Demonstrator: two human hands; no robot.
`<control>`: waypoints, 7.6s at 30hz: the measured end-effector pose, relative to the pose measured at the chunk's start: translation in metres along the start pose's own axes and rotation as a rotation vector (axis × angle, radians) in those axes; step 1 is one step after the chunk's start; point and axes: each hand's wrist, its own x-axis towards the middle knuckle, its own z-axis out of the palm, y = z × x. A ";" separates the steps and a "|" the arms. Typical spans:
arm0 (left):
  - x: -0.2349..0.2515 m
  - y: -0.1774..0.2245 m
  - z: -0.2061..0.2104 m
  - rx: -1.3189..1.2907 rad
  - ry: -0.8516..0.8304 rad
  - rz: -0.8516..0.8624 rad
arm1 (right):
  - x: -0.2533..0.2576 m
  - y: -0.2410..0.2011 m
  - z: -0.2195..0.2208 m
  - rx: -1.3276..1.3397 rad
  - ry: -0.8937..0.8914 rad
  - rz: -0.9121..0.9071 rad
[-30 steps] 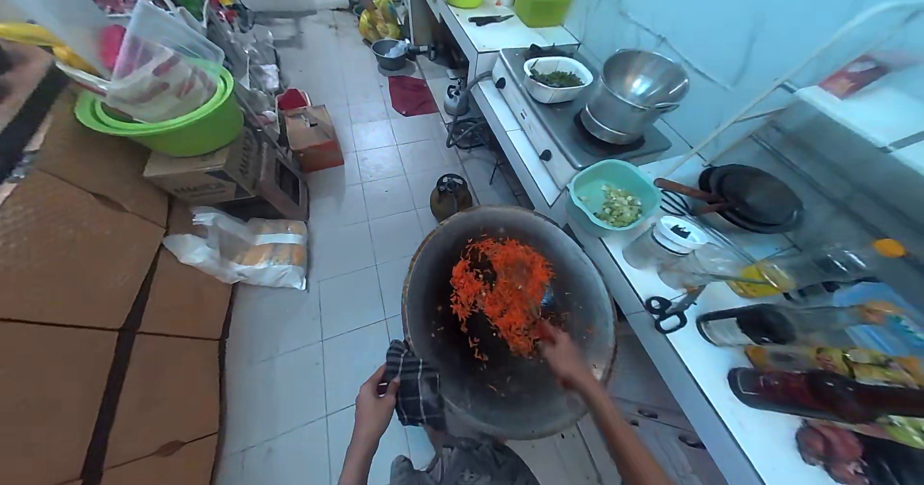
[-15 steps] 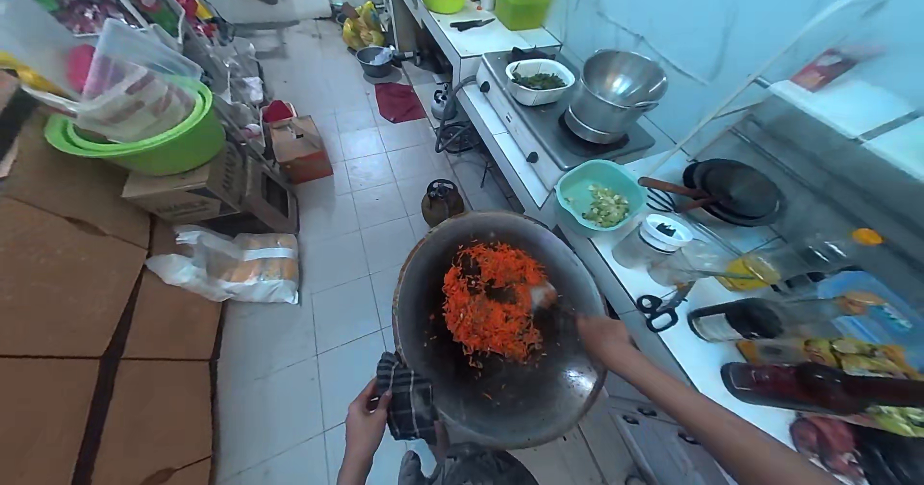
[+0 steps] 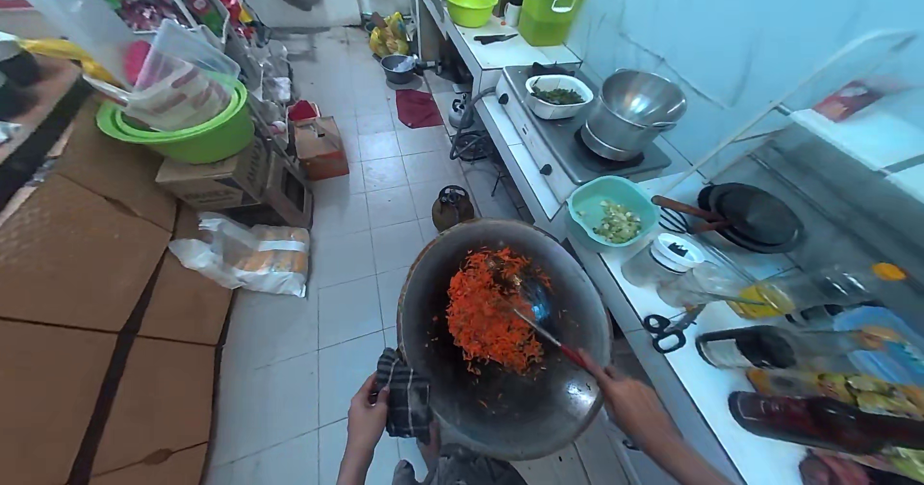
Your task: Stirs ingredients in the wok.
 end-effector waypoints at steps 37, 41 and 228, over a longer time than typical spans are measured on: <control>0.013 0.009 -0.008 0.124 -0.014 -0.038 | 0.075 0.010 -0.160 -0.100 -0.605 0.186; 0.013 0.012 -0.004 0.147 -0.004 -0.031 | 0.097 -0.004 -0.077 0.309 -0.690 0.140; 0.025 0.013 -0.009 0.174 -0.005 -0.004 | 0.088 -0.041 -0.076 -0.101 -0.332 -0.138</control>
